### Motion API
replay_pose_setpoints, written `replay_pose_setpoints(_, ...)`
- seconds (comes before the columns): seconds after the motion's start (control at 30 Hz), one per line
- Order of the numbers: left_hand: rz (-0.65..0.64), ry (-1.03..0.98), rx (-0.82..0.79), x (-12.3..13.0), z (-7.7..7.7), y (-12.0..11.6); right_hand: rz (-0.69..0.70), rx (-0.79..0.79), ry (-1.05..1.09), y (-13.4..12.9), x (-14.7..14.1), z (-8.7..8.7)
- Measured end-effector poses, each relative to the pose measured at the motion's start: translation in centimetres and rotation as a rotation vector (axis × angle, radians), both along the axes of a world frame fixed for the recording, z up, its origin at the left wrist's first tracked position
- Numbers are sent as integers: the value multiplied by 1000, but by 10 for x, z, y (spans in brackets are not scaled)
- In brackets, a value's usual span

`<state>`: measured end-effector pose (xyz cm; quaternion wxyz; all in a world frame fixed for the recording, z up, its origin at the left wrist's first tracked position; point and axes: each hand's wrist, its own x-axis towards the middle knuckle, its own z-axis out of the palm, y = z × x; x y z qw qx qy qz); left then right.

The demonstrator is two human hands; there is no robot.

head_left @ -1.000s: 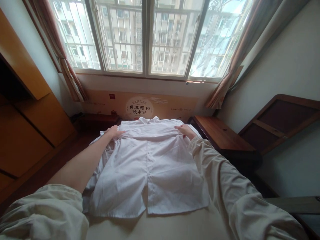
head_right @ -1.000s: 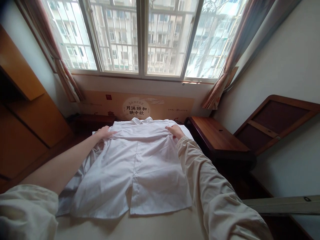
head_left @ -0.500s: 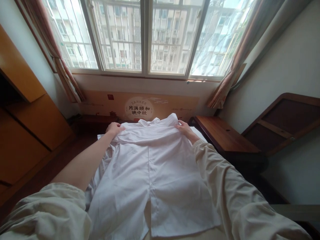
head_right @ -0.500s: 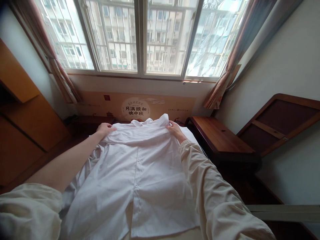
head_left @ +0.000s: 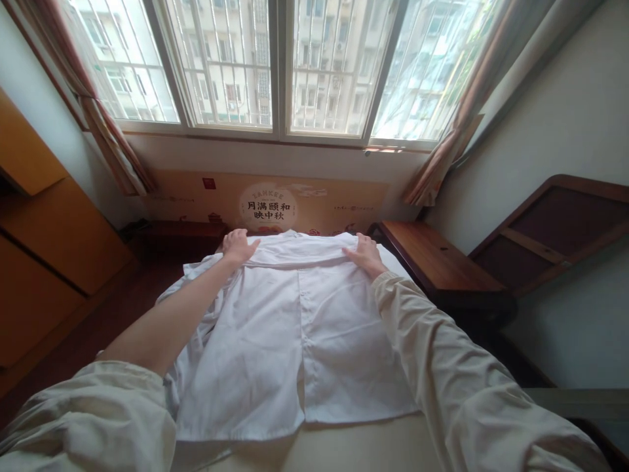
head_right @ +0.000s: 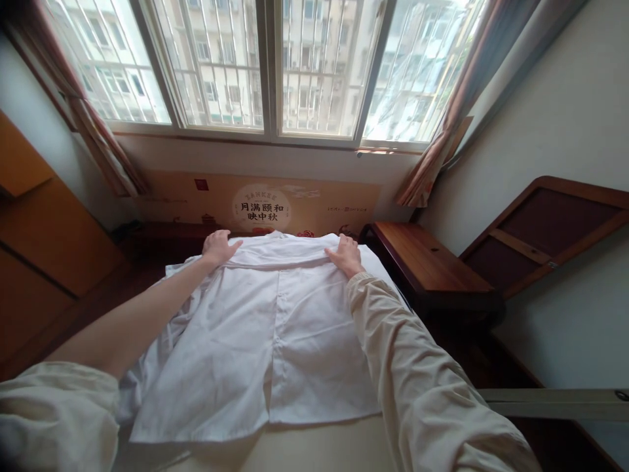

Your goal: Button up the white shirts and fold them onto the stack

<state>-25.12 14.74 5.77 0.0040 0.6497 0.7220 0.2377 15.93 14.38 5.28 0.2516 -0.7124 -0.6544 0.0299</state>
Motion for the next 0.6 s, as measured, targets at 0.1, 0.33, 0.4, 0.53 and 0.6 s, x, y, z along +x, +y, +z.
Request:
replay_pose_setpoints(0.1, -359, 96, -43, 22, -15, -42, 195, 60, -252, -41, -13, -3)
replay_pose_setpoints(0.33, -723, 232, -135, 50, -43, -174, 493, 42, -418, -168, -28, -36)
replay_pose_setpoints(0.4, -704, 234, -162, 53, -48, -196, 494, -12, -419, -192, -28, -47)
replay_pose_setpoints(0.53, -679, 221, -181, 52, -51, -224, 556, -87, -387, -226, -22, -56)
replay_pose_setpoints(0.6, -679, 201, -177, 52, -51, -238, 615, -103, -356, -244, -17, -56)
